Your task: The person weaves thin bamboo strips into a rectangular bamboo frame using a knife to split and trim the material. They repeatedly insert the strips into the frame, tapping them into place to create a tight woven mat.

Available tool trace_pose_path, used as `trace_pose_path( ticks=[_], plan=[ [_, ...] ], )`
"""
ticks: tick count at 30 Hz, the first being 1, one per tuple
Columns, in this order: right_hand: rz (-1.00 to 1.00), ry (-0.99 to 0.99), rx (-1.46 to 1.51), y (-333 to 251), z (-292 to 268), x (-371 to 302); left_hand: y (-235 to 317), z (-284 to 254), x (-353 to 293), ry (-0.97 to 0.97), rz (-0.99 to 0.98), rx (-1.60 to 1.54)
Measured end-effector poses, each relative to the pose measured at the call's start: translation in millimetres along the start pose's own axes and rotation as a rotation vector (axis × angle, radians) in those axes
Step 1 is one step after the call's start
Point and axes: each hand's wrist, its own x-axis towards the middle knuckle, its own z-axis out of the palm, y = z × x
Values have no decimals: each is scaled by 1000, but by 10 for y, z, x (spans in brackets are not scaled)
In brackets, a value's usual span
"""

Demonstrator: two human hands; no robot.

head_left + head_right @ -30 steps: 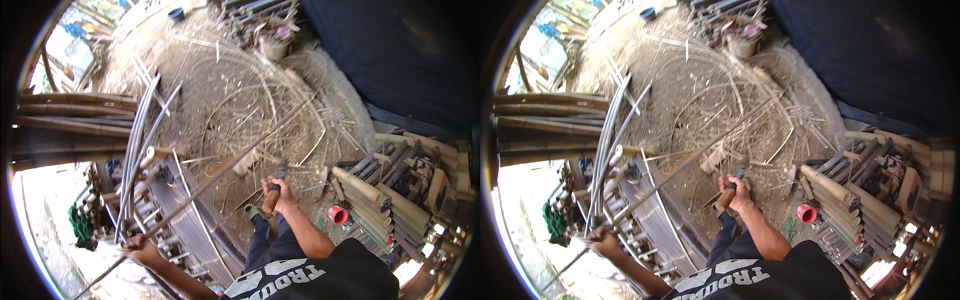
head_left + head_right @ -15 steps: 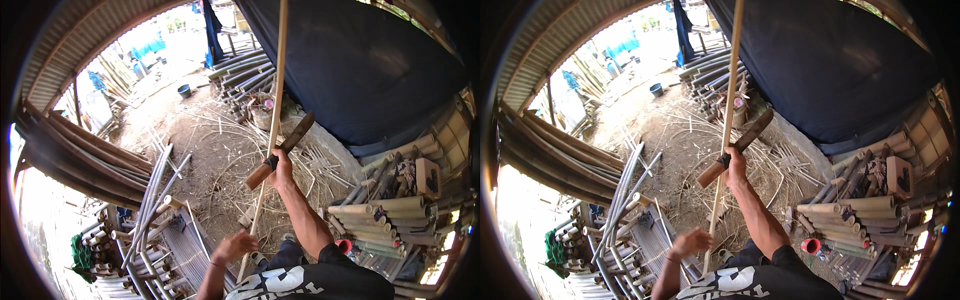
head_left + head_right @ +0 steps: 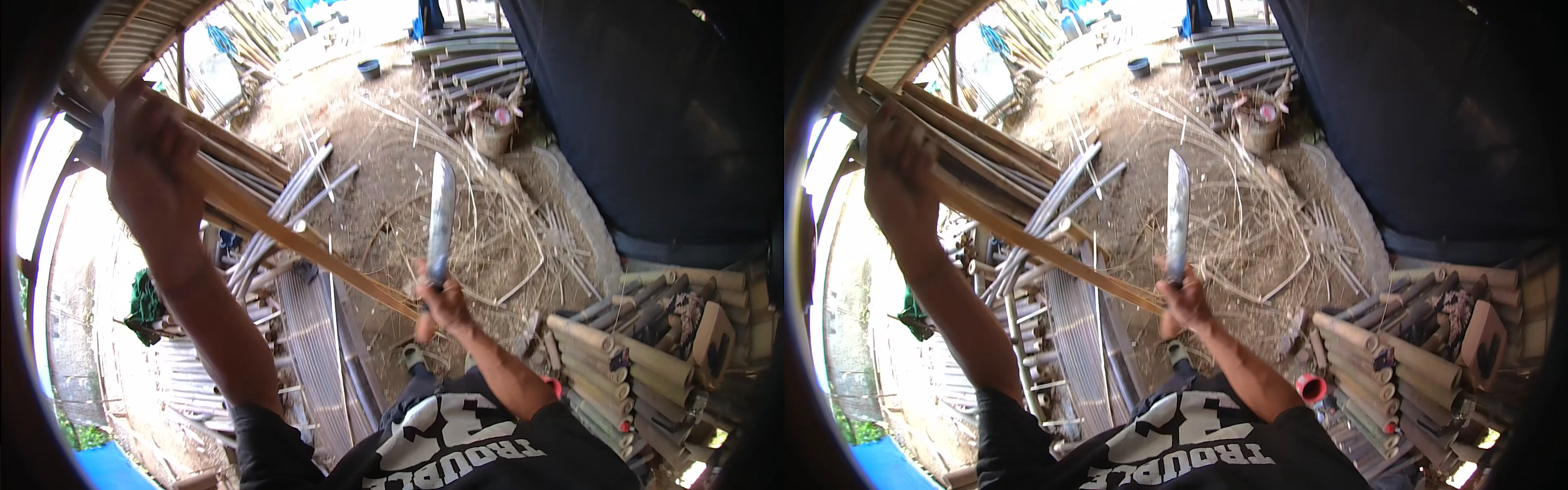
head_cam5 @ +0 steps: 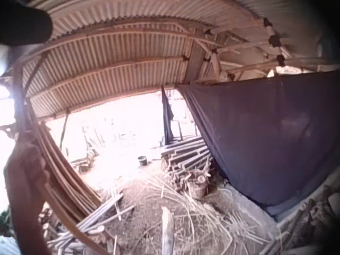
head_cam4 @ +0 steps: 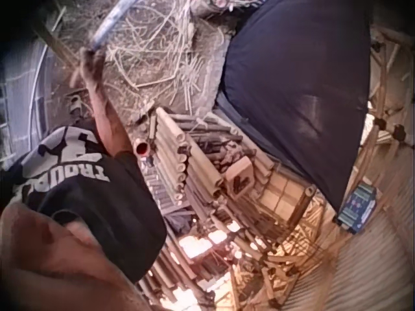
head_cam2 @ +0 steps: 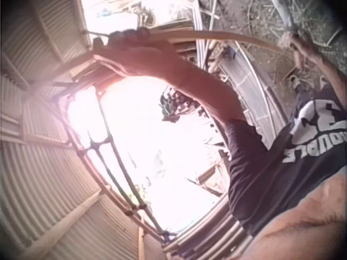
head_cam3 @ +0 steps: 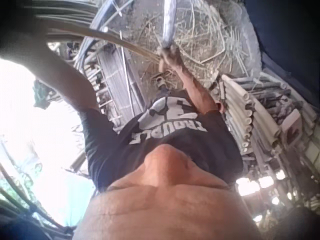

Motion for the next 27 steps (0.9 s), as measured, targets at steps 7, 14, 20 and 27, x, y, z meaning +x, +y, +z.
trace_pose_path(
  ticks=[7, 14, 20, 27],
  plan=[
    [375, 54, -332, -503, -1130, -809, 487, -68, -1381, 146, 147, 175],
    [505, 72, -287, -647, -1445, -1316, 42, 38, -1863, 110, 193, 137],
    [451, -6, -470, -791, -1199, -1356, 127, 151, -2074, 169, 223, 189],
    [-64, -403, -723, -1524, -381, -1066, 184, 286, -2354, 2, 237, 44]
  ],
)
